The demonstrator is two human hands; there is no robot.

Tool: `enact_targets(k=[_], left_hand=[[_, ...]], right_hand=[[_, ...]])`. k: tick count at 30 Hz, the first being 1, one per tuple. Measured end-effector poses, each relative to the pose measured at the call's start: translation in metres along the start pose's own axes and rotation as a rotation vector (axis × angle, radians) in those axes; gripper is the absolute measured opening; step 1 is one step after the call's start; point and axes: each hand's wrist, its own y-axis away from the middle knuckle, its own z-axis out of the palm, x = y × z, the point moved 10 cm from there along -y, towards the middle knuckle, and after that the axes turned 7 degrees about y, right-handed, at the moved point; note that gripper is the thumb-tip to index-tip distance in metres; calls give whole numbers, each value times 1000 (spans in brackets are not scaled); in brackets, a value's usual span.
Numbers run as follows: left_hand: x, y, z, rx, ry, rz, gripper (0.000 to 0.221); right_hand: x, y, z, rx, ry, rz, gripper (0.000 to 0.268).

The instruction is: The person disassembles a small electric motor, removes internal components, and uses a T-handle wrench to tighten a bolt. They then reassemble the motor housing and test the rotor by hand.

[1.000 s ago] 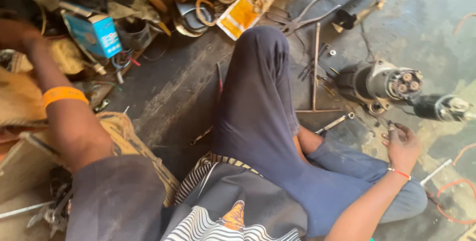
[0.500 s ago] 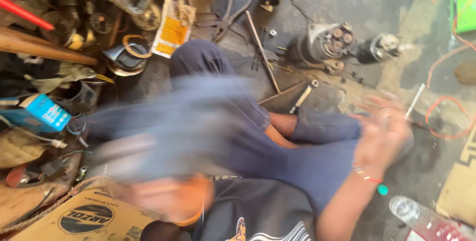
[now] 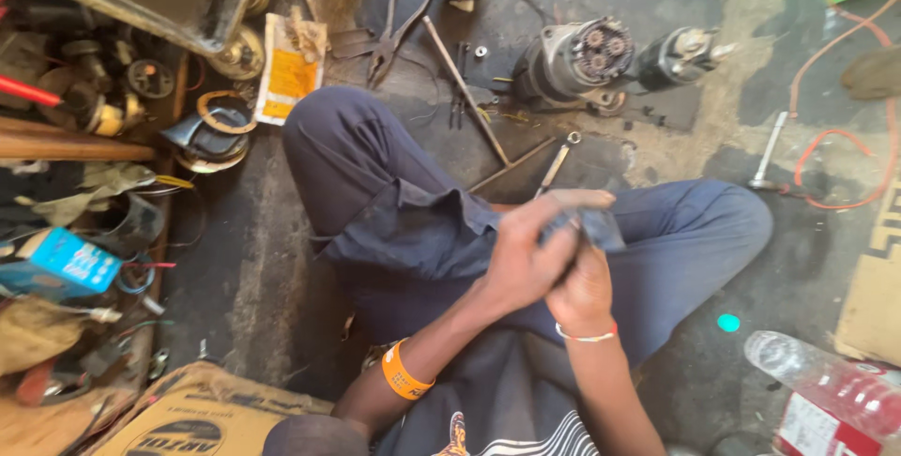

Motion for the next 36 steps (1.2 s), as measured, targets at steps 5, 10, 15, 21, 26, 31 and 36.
enact_targets(k=[5, 10, 15, 21, 26, 31, 36], left_hand=[[-77, 4, -23, 369, 261, -197, 25], [-109, 6, -36, 439, 179, -346, 25], [-55, -4, -43, 201, 109, -129, 49], [-64, 10, -27, -263, -426, -223, 63], [-69, -8, -29, -355, -690, -228, 36], [-63, -31, -30, -813, -1067, -222, 91], [-10, -125, -44, -489, -1001, 275, 61]], right_hand=[[-57, 22, 33, 195, 1191, -501, 9], [-82, 34, 45, 115, 1127, -778, 9], [-86, -3, 10, 86, 705, -548, 23], [-39, -24, 20, -128, 729, -165, 24], [-91, -26, 57, -209, 1188, -285, 19], [-203, -22, 118, -134, 1559, -726, 23], [-242, -45, 185, -495, 1849, -1030, 33]])
